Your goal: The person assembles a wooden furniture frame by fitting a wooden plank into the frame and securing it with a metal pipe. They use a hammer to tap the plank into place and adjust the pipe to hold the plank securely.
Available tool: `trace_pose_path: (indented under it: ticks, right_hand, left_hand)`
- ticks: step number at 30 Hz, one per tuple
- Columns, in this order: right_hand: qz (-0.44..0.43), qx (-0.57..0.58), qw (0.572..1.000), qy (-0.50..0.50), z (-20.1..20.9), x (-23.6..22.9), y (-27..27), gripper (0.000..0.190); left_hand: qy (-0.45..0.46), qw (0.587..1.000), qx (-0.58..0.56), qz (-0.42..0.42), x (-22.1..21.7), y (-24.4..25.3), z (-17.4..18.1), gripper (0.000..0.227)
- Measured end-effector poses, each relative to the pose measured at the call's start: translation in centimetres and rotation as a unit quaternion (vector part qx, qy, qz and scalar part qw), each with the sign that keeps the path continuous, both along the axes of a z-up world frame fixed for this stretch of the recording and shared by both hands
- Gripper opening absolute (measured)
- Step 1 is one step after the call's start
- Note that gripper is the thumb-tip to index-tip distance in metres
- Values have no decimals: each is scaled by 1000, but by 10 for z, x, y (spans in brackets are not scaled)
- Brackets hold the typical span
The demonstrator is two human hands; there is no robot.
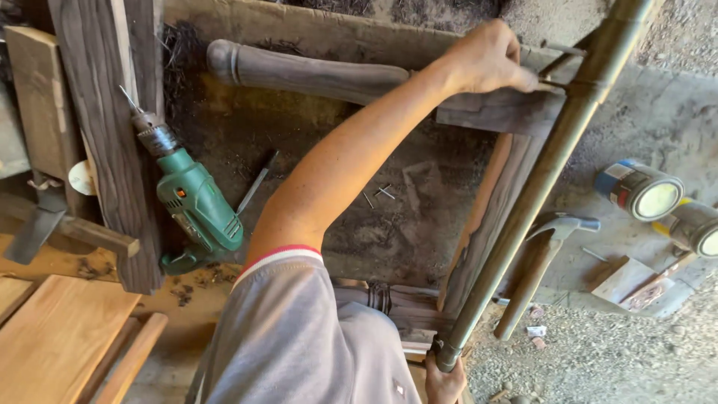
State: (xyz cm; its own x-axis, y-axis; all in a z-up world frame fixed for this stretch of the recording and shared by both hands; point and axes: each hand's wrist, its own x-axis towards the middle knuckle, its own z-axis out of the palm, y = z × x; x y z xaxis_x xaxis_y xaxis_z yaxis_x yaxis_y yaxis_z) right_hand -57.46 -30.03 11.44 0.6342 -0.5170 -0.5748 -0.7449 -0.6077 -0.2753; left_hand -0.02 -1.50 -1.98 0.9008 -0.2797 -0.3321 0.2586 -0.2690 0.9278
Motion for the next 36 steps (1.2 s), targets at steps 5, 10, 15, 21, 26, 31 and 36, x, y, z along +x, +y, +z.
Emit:
trace_pose_path:
  ticks: [5, 10, 15, 21, 26, 31, 36]
  right_hand:
    - [-15, 5, 1000, 25, 9, 3, -7, 47]
    - [-2, 7, 1000, -5, 22, 15, 8, 46]
    - [-4, 9, 1000, 15, 7, -5, -14, 45]
    - [27, -76, 996, 35, 1, -15, -13, 40]
    - [27, -124, 992, 20, 19, 2, 8, 37]
    - [60, -91, 992, -71, -1, -27, -30, 40]
    - [13, -125, 992, 8, -9, -32, -17, 43]
  left_hand:
    - [69, 997, -5, -32, 6, 0, -11, 30]
    - [76, 994, 52, -61, 11, -3, -11, 36]
    - [110, 988, 93, -60, 8, 4, 22, 40]
    - [117, 986, 100, -58, 6, 5, 44, 38]
    - [97, 991, 65, -64, 4, 0, 20, 37]
    - [75, 991, 38, -100, 4, 0, -8, 32]
    - [137, 986, 70, -70, 5, 6, 17, 34]
